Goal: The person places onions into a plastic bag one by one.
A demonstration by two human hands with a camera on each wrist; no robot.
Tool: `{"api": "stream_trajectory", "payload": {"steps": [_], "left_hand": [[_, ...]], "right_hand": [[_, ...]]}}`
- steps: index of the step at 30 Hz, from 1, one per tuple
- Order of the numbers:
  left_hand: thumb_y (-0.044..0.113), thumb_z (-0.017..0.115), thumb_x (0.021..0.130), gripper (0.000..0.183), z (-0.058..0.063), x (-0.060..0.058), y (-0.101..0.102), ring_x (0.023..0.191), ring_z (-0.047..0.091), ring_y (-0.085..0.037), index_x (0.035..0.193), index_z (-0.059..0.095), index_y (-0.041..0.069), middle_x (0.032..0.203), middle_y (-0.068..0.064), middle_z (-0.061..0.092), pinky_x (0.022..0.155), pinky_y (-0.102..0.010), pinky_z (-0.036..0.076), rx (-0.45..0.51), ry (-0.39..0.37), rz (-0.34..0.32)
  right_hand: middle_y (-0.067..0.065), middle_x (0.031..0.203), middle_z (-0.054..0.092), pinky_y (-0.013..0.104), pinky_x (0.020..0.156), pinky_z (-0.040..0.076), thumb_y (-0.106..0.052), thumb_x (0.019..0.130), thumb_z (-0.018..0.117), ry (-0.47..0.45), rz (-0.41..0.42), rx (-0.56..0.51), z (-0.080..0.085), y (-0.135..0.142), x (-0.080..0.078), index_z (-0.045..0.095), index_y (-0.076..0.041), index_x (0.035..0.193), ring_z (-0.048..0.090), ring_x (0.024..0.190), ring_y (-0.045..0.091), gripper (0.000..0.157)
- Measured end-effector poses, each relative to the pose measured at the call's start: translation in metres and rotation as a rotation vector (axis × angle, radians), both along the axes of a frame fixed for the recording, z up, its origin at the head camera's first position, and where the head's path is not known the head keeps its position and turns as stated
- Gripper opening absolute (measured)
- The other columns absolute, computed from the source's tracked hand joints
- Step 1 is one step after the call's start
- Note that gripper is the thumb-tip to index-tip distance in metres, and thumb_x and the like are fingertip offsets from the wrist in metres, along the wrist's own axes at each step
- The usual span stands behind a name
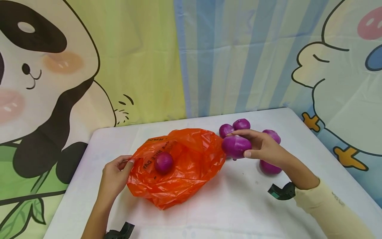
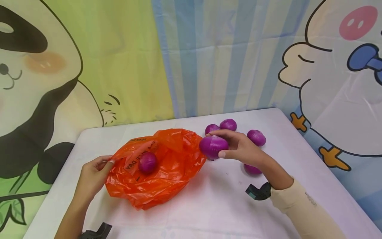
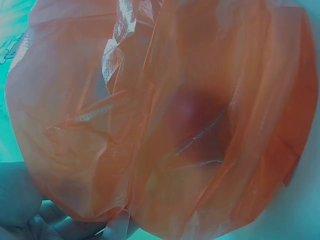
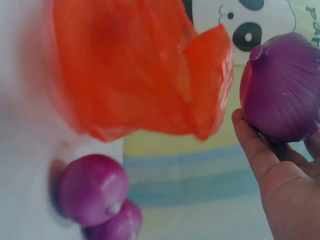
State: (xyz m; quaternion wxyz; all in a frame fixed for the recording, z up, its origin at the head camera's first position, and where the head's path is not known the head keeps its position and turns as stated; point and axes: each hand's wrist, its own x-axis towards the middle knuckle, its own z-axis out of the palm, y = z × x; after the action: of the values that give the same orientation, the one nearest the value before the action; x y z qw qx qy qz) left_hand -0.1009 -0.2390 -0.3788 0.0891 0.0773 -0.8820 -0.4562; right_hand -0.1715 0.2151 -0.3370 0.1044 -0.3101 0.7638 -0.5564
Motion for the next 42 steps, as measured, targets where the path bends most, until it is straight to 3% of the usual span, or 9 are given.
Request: {"api": "stream_trajectory", "payload": {"steps": [12,21,28,34,42], "left_hand": [[0.022,0.054,0.1,0.032,0.001,-0.003,-0.002,0.087,0.07,-0.032,0.117,0.065,-0.002,0.106,-0.024,0.068,0.069,-0.031,0.058,-0.002,0.021,-0.005],[0.02,0.056,0.099,0.028,-0.001,-0.008,0.003,0.084,0.069,-0.03,0.115,0.066,-0.002,0.103,-0.022,0.069,0.068,-0.031,0.058,-0.015,0.042,-0.029],[0.02,0.056,0.099,0.028,-0.003,-0.002,0.002,0.079,0.069,-0.026,0.11,0.069,-0.002,0.097,-0.019,0.071,0.065,-0.027,0.058,-0.049,0.05,-0.011],[0.018,0.056,0.099,0.026,-0.007,0.0,0.001,0.081,0.07,-0.027,0.111,0.068,-0.002,0.099,-0.02,0.07,0.066,-0.029,0.058,-0.022,0.028,-0.014],[0.019,0.057,0.099,0.028,-0.006,-0.002,0.001,0.087,0.07,-0.031,0.113,0.067,-0.002,0.103,-0.021,0.07,0.07,-0.033,0.058,-0.003,0.054,-0.032]], "right_hand": [[0.013,0.139,0.047,0.045,0.085,0.055,-0.009,0.08,0.078,-0.087,0.145,-0.036,0.026,-0.033,-0.001,0.051,-0.012,0.14,0.053,0.12,0.035,0.066],[0.012,0.136,0.05,0.047,0.086,0.054,-0.016,0.083,0.078,-0.077,0.279,-0.075,0.03,-0.072,-0.011,0.052,-0.011,0.139,0.053,0.119,0.034,0.062],[0.014,0.137,0.052,0.049,0.091,0.051,-0.02,0.085,0.077,-0.051,0.41,-0.128,0.031,-0.104,-0.019,0.049,-0.002,0.138,0.053,0.12,0.033,0.063],[0.011,0.135,0.053,0.047,0.092,0.051,-0.016,0.085,0.076,-0.072,0.431,-0.098,0.026,-0.123,-0.017,0.051,-0.003,0.136,0.053,0.12,0.029,0.059],[0.004,0.134,0.055,0.044,0.093,0.051,-0.012,0.085,0.075,0.028,0.457,-0.078,0.033,-0.143,-0.022,0.053,-0.008,0.137,0.055,0.119,0.024,0.056]]}}
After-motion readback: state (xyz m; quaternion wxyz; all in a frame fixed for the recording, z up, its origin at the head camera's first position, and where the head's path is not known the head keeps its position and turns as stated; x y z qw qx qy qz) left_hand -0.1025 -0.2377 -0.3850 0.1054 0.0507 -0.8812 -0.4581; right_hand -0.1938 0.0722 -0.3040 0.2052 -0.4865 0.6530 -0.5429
